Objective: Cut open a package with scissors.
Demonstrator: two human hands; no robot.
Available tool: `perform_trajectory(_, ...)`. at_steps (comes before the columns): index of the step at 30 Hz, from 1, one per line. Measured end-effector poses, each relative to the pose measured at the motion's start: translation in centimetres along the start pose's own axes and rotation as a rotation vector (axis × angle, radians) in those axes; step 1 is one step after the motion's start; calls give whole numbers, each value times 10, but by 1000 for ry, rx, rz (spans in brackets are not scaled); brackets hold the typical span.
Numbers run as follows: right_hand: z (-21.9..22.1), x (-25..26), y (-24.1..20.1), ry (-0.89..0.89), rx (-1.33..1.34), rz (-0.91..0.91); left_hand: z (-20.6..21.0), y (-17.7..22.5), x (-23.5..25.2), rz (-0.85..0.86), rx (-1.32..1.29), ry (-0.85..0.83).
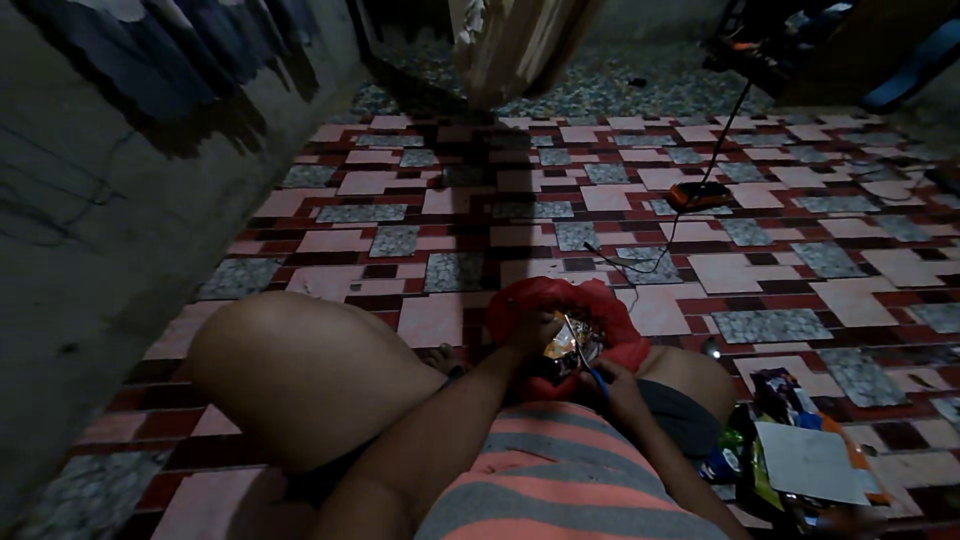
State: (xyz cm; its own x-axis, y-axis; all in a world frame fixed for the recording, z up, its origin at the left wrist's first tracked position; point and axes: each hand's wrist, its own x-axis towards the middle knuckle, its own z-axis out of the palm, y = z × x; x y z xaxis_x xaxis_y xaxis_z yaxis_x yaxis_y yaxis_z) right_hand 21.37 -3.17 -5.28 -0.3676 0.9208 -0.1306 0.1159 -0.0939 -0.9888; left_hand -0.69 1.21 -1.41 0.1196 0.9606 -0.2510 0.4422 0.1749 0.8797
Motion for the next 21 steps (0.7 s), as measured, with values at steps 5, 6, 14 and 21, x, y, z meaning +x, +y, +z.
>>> perform_trajectory(5,2,-1,-5,5,-36,29,0,6,-3,-1,59,-28)
perform_trajectory(6,3,-1,-8,7,-43,49,2,7,-4,-6,67,-47)
perform_trajectory(14,2,3,3,51,3,-4,10,8,-8,-100,-120,-127)
perform_trajectory(21,1,4,-6,62,54,97,4,5,-5,-2,-103,79)
